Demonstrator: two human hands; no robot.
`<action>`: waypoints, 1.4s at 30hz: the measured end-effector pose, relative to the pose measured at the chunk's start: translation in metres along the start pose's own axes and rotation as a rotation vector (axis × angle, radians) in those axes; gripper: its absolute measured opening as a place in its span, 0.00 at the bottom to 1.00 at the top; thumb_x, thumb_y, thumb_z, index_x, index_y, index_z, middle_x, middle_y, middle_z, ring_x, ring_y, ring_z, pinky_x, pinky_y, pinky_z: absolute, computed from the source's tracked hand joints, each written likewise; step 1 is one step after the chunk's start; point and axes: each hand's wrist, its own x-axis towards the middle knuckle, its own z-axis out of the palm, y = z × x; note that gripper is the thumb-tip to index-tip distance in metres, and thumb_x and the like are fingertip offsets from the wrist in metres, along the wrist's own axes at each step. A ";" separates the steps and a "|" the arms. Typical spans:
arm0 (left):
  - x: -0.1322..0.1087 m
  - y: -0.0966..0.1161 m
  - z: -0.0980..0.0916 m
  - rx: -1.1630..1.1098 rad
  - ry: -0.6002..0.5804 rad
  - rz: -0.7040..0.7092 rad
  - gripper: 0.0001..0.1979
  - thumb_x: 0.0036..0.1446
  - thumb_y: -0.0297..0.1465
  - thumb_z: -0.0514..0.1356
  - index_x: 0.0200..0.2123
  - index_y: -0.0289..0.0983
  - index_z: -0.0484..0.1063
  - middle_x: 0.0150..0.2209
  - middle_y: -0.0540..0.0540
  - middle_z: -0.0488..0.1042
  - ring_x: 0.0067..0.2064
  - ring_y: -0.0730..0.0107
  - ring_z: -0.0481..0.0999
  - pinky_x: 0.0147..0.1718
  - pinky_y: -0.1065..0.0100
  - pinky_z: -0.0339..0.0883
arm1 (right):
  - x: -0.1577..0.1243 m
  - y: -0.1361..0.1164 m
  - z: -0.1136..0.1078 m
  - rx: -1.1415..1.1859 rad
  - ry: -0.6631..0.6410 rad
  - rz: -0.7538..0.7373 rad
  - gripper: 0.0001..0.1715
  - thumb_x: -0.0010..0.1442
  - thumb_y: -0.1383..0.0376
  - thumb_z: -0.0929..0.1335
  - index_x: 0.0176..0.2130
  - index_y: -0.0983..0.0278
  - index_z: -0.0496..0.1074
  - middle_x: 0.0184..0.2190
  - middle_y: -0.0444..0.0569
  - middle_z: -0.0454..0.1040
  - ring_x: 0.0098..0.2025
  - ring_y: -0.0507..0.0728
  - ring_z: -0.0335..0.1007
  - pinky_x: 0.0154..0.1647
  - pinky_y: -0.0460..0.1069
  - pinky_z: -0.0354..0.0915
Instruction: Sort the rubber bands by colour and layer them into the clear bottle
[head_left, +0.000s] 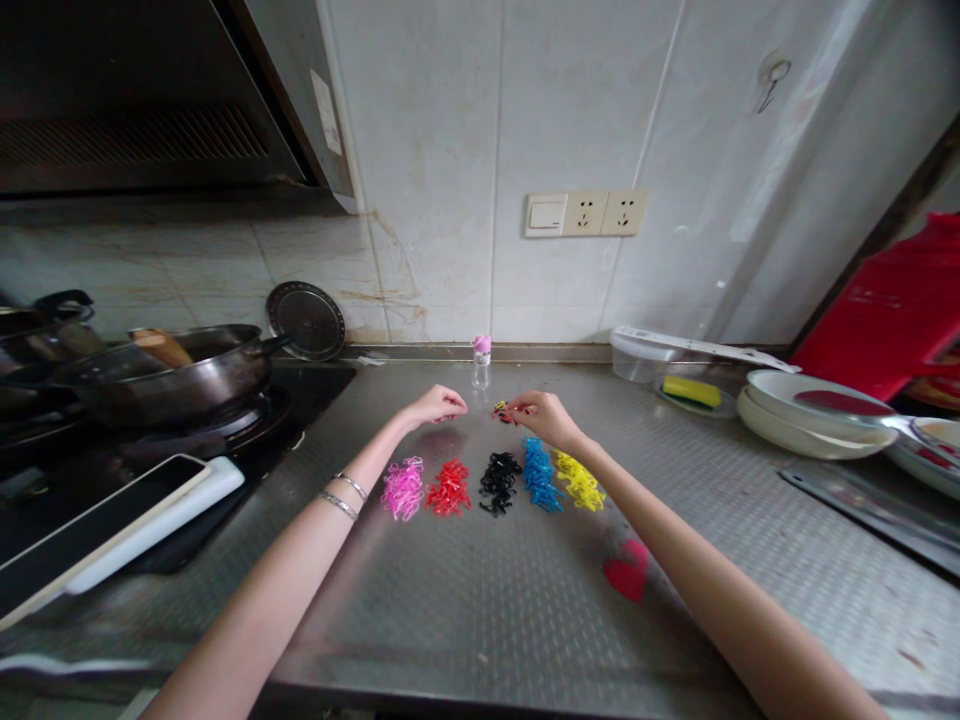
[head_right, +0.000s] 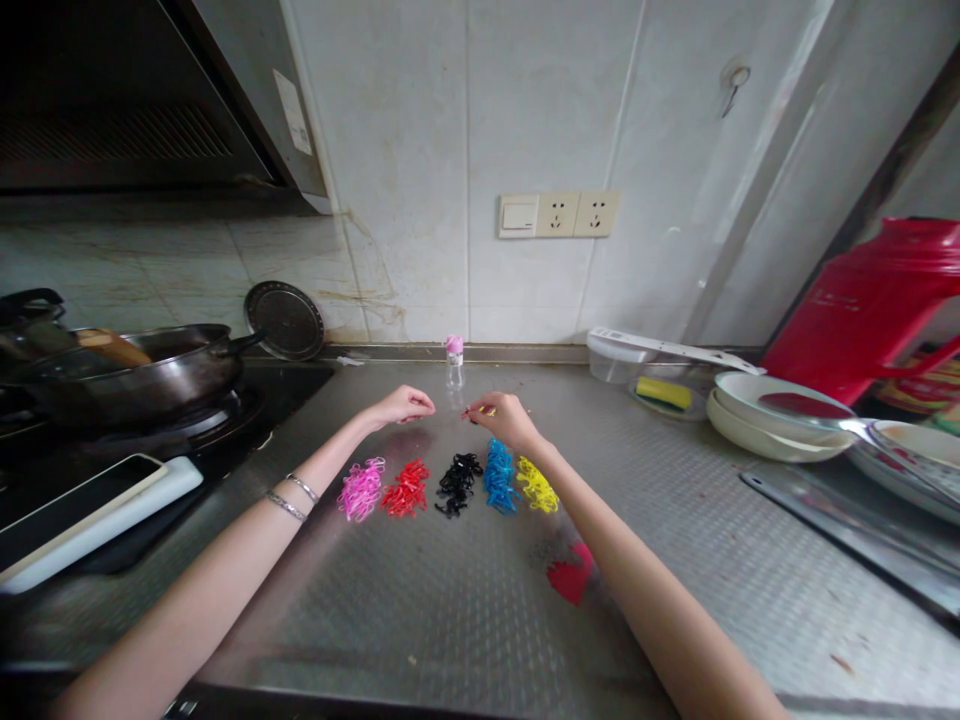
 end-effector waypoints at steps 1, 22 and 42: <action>0.001 -0.005 -0.001 -0.008 0.014 -0.018 0.16 0.42 0.37 0.60 0.32 0.31 0.72 0.18 0.52 0.63 0.17 0.83 0.55 0.14 0.77 0.44 | 0.000 -0.011 0.004 0.019 -0.034 -0.044 0.09 0.51 0.64 0.65 0.32 0.65 0.75 0.30 0.48 0.75 0.31 0.52 0.69 0.34 0.45 0.62; 0.003 -0.029 -0.002 0.021 0.097 -0.042 0.13 0.41 0.34 0.60 0.30 0.30 0.73 0.20 0.49 0.69 0.21 0.77 0.63 0.19 0.75 0.53 | 0.011 -0.102 0.068 -0.049 -0.335 -0.415 0.09 0.51 0.69 0.65 0.33 0.63 0.74 0.32 0.45 0.75 0.31 0.50 0.68 0.32 0.43 0.59; 0.025 0.000 0.042 0.406 0.173 0.264 0.12 0.44 0.28 0.57 0.32 0.29 0.75 0.28 0.43 0.74 0.28 0.72 0.70 0.30 0.72 0.61 | -0.045 0.065 -0.047 -0.263 0.120 0.207 0.22 0.54 0.55 0.60 0.25 0.67 0.74 0.22 0.48 0.74 0.25 0.52 0.67 0.28 0.43 0.58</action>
